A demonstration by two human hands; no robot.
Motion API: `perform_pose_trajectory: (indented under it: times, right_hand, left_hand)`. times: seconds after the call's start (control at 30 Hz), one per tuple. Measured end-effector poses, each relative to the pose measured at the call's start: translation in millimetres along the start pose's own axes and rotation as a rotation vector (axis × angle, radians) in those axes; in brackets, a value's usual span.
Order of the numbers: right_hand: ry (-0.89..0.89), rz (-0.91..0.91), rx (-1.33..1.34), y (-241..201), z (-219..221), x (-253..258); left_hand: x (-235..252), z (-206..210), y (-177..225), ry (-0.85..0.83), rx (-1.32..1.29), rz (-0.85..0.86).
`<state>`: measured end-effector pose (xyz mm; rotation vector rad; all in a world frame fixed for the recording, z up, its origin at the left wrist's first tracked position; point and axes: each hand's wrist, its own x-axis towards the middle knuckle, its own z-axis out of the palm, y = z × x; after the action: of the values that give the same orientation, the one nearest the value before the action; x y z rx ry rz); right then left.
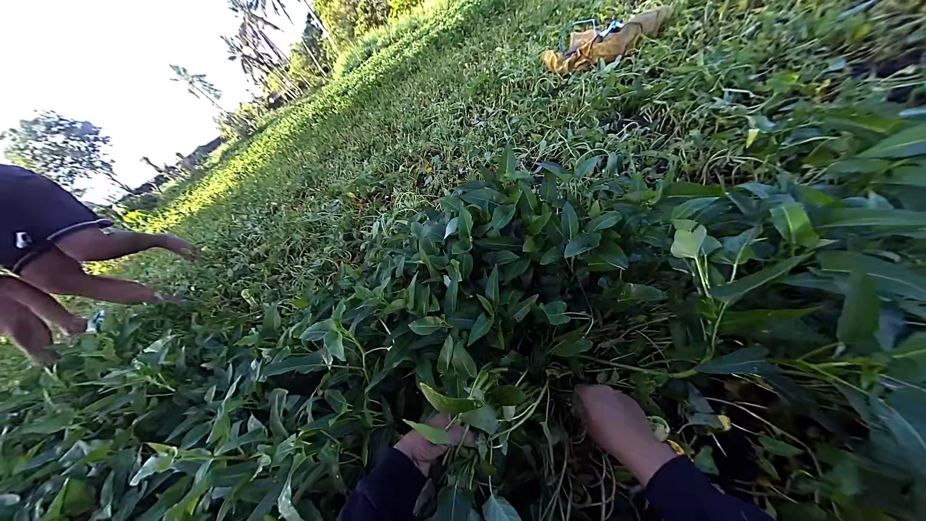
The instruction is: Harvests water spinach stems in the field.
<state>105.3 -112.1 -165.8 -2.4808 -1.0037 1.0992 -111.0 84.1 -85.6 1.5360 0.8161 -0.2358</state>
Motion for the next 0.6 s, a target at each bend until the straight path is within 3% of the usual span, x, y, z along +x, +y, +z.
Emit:
perform_pose_trajectory:
  times: [0.1, 0.23, 0.33, 0.5, 0.6]
  right_hand:
    - [-0.001, 0.001, 0.017, 9.5, -5.3, -13.7]
    - [-0.116, -0.052, -0.043, -20.9, 9.0, -18.8]
    - [-0.053, -0.051, -0.014, -30.2, 22.8, -1.7]
    - [0.147, 0.048, 0.099, 31.9, -12.4, -1.6]
    - [-0.002, -0.121, 0.194, 79.9, -27.1, -27.8]
  left_hand:
    - [-4.5, -1.5, 1.6, -0.041, 0.032, -0.004]
    - [-20.5, 4.4, 1.6, 0.018, 0.071, -0.078]
    - [-28.9, 10.2, 4.2, 0.027, 0.086, -0.082]
    - [-33.3, -8.9, -11.3, 0.123, 0.005, -0.08]
    - [-47.6, -14.9, 2.9, 0.18, -0.001, -0.098]
